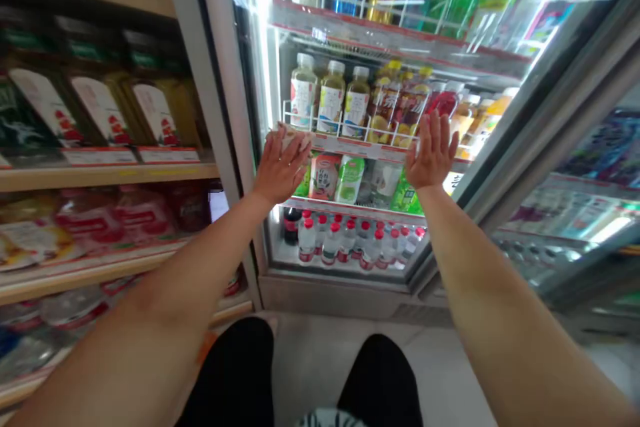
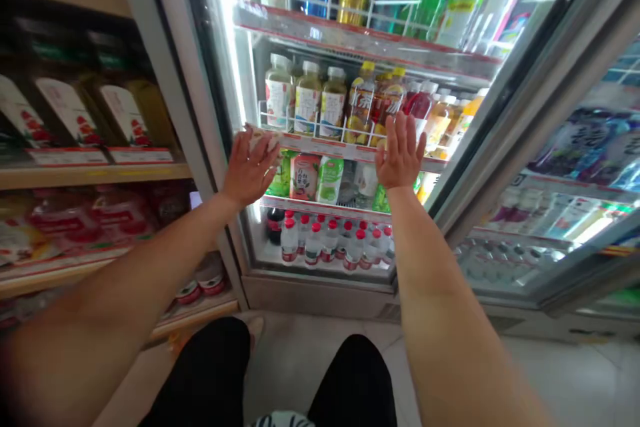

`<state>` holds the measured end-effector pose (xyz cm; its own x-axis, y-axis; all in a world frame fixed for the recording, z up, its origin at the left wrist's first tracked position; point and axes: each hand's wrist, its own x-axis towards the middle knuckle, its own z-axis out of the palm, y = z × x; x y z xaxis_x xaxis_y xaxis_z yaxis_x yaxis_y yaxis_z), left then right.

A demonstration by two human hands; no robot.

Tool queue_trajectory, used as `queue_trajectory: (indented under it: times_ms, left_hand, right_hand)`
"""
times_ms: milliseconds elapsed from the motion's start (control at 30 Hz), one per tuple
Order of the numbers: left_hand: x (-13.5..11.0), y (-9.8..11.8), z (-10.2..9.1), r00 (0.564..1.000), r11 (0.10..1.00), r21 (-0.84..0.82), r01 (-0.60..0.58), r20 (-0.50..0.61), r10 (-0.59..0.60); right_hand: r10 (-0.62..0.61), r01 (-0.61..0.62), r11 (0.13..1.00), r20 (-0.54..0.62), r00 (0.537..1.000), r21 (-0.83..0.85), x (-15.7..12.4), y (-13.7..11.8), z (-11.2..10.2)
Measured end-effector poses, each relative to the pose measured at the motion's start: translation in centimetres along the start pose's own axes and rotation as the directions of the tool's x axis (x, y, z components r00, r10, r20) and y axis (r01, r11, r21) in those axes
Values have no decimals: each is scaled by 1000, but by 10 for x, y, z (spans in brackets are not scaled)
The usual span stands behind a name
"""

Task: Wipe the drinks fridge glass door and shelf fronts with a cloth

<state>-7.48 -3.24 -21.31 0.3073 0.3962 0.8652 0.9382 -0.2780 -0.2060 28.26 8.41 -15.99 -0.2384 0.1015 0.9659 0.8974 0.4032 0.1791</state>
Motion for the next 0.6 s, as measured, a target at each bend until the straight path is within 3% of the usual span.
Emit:
queue_trajectory:
  times_ms: [200,300,400,500,600]
  left_hand:
    - [38,-20,-28,1000,999,47,-15,-24,16]
    - [64,-12,-27,997,998,56,1,-80,4]
    - [83,16,-12,981,996,73,42,-190,-27]
    - [91,58,12,964,996,80,44,-265,-21]
    - [79,97,41,973,992,108,-60,-214,82]
  right_hand:
    - [-5,5,1000,-12,1000,10,-1,0,0]
    - [13,-13,1000,9,1000,12,0,-2,-1]
    - [10,-10,1000,5,1000,26,1,-3,-3]
    - [8,-8,998,14,1000,68,2,-3,-3]
    - [1,-2,994,10,1000,107,2,-1,-2]
